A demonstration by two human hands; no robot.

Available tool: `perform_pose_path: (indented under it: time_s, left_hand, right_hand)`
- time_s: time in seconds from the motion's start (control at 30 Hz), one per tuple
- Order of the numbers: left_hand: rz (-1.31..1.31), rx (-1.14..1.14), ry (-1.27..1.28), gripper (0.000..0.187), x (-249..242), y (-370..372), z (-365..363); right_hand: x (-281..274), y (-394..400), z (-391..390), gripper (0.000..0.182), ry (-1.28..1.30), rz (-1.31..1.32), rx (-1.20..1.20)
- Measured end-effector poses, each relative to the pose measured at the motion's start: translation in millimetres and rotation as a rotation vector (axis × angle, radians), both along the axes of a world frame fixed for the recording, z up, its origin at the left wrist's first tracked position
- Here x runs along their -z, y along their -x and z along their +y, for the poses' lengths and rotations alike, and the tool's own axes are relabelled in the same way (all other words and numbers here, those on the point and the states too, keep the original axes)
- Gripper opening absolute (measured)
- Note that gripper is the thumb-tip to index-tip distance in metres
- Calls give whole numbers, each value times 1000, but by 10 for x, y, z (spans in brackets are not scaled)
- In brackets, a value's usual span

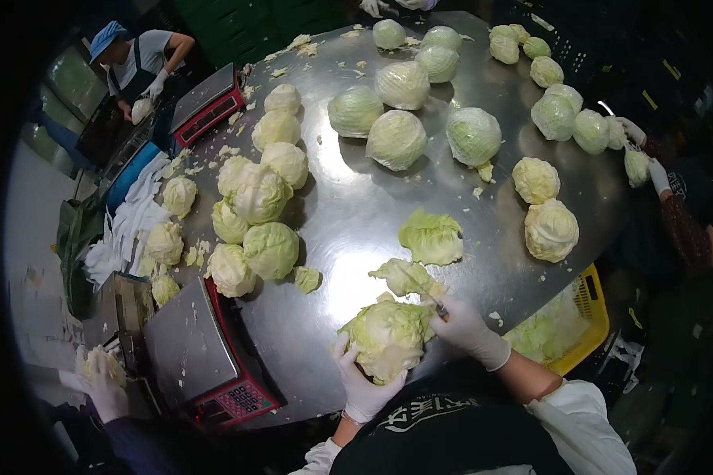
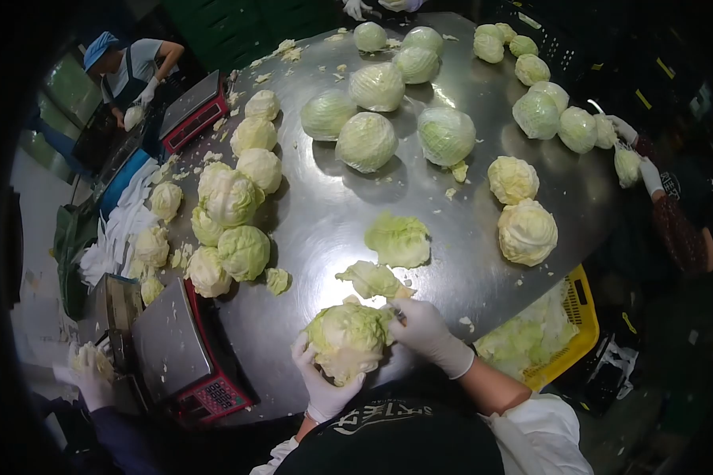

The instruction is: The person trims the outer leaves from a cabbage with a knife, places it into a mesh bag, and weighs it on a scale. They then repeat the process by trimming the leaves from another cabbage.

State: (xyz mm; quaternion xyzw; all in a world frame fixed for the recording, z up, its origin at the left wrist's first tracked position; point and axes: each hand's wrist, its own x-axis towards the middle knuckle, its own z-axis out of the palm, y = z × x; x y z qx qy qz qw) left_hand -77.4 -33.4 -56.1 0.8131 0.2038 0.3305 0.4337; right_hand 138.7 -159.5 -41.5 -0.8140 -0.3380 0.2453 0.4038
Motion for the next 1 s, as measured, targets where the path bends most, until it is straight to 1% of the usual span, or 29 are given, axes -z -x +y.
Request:
perform_pose_path:
  time_s: [0.03,0.07,0.1,0.13,0.17,0.2,0.23,0.27,0.3,0.33,0.37,0.4,0.43,0.47,0.53,0.57,0.63,0.67,0.7,0.77,0.8,0.87,0.9,0.93,0.97,1.0]
  left_hand:
    - [47,15,-14,95,-13,27,36]
    - [89,31,-31,96,-22,52,84]
    - [88,24,-33,96,-26,99,124]
    - [105,36,145,99,-31,159,176]
    - [124,45,325,103,-50,233,245]
    - [181,80,467,107,-117,321,366]
    - [209,100,492,106,-241,340,457]
    - [147,121,569,105,-112,398,533]
    - [82,146,643,103,24,422,592]
    - [83,140,645,103,-25,369,568]
    - [183,74,365,105,-75,268,514]
    - [278,14,83,107,-152,154,461]
    - [279,24,88,107,-262,61,407]
    - [281,9,83,109,-391,-32,347]
    - [270,-32,28,110,-443,-140,256]
    - [271,-25,32,110,-467,-177,229]
    - [427,27,21,102,-571,-238,185]
    - [430,31,26,102,-615,-268,168]
    - [466,23,12,100,-654,-298,152]
    - [501,13,4,98,-649,-317,118]
    - [512,5,-40,99,-629,-312,94]
    - [518,1,-91,99,-614,-311,78]
    - [459,11,-155,100,-613,-316,71]
    - [396,20,-220,101,-611,-331,74]
    - [386,18,-225,101,-583,-342,93]
    - [395,20,-221,103,-549,-313,107]
  right_hand:
    - [19,-19,-5,25,32,44,78]
    - [128,-88,-50,25,31,44,72]
    - [297,-209,-129,26,130,-17,113]
    - [338,-323,-172,27,226,-81,151]
    - [352,-416,-251,27,221,-82,138]
    - [280,-480,-308,33,323,-84,161]
    - [229,-492,-334,39,427,-84,184]
    - [216,-477,-331,39,426,-81,169]
    - [207,-466,-327,45,199,-227,125]
    - [89,-438,-299,52,-26,-368,86]
    - [-62,-383,-284,52,-22,-365,85]
    - [-443,-256,-145,59,95,-105,-51]
    - [-659,-148,-32,66,209,157,-183]
    - [-680,-65,19,66,215,157,-174]
    - [-696,84,58,72,96,1,-407]
    - [-706,120,59,72,101,3,-402]
    - [-755,189,57,76,119,-73,-532]
    - [-835,209,67,78,253,-51,-561]
    - [-864,235,71,78,257,-47,-559]
    - [-886,271,69,70,268,-107,-485]
    - [-881,248,65,70,273,-103,-484]
    - [-872,127,72,54,258,-73,-454]
    - [-755,53,59,54,258,-76,-448]
    - [-576,-49,66,46,201,-40,-366]
    - [-459,-137,71,39,141,-8,-290]
    - [-488,-151,75,36,55,37,-335]
